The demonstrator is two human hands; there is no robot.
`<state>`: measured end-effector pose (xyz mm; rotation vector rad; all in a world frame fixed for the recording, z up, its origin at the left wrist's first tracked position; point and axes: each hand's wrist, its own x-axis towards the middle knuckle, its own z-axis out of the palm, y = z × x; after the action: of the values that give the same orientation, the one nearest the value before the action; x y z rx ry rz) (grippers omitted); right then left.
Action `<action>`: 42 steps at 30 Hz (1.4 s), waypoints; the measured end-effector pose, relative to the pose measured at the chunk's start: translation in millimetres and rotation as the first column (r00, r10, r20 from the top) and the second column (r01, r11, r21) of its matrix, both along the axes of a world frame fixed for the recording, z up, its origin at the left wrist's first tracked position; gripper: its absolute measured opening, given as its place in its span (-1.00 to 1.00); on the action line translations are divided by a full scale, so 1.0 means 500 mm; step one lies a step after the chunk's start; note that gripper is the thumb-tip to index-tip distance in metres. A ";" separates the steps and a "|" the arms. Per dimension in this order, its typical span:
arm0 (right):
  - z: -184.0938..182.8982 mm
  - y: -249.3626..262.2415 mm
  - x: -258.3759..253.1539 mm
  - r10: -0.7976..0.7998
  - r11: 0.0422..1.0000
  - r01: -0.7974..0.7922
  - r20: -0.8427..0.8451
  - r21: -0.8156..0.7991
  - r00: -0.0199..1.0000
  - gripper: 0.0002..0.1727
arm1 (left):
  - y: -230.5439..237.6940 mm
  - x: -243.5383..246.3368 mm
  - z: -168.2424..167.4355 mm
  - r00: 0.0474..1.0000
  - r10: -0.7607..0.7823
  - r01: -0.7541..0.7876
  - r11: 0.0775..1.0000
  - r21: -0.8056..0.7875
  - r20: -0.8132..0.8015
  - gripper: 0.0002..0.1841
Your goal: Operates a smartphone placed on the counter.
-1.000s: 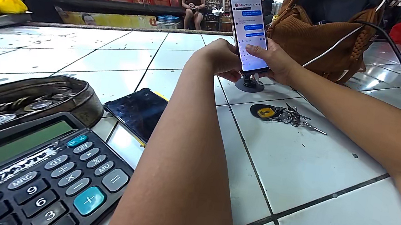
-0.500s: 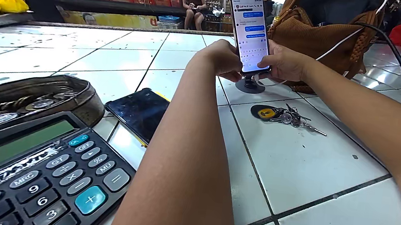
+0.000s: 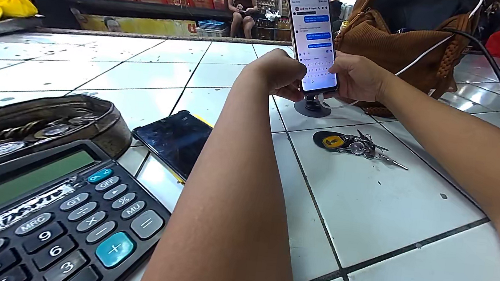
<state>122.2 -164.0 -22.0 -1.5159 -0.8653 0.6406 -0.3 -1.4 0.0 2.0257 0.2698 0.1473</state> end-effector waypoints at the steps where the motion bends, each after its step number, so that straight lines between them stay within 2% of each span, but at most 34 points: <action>1: 0.000 0.000 -0.001 0.003 1.000 -0.003 0.007 0.001 1.000 -0.52 | 0.001 0.000 -0.001 1.000 0.004 -0.004 1.000 0.003 0.001 -0.79; 5: -0.004 0.000 0.004 0.026 1.000 -0.026 0.052 -0.005 0.998 -0.51 | 0.002 0.001 -0.002 1.000 0.005 -0.005 1.000 0.014 0.004 -0.80; 10: -0.004 0.006 -0.005 -0.048 0.999 0.049 0.054 -0.013 0.997 -0.53 | 0.003 0.002 -0.002 1.000 -0.002 0.002 1.000 0.021 0.003 -0.80; 12: -0.005 0.005 -0.001 -0.024 1.000 0.024 0.055 -0.004 0.998 -0.54 | 0.004 0.005 -0.004 1.000 -0.006 0.005 0.999 0.033 0.012 -0.78; 17: -0.007 0.000 0.003 0.036 0.999 -0.036 0.064 -0.006 0.997 -0.46 | -0.003 0.004 -0.003 1.000 0.025 -0.025 0.998 0.061 0.011 -0.77; 21: -0.004 0.004 -0.007 -0.027 0.999 0.030 0.085 -0.032 0.996 -0.40 | -0.002 0.006 -0.002 1.000 0.031 -0.031 0.999 0.037 0.003 -0.81; 24: -0.005 0.002 -0.001 0.011 1.000 -0.010 0.073 -0.014 0.997 -0.47 | -0.003 0.002 -0.001 0.999 0.032 -0.032 0.999 0.004 0.012 -0.83; 30: -0.002 0.000 0.001 -0.006 1.000 0.007 -0.026 0.021 1.000 -0.59 | -0.003 0.002 0.000 0.999 0.030 -0.029 0.999 -0.035 0.014 -0.82; 35: -0.003 0.007 0.000 -0.083 0.996 0.084 -0.035 0.021 0.996 -0.52 | -0.006 0.001 0.000 0.999 0.032 -0.031 0.999 -0.040 0.024 -0.80; 39: -0.005 0.001 0.006 -0.013 0.999 0.015 -0.047 0.030 0.999 -0.53 | -0.005 0.005 -0.003 0.999 0.037 -0.037 0.999 -0.002 0.024 -0.77; 42: -0.003 0.001 -0.001 -0.045 0.999 0.045 -0.024 0.013 0.999 -0.58 | -0.007 0.005 -0.003 0.999 0.037 -0.037 0.999 -0.003 0.026 -0.77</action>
<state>121.9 -163.4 -23.5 -1.5090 -0.8139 0.6175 2.0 -4.6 -1.5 2.0152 0.2908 0.1961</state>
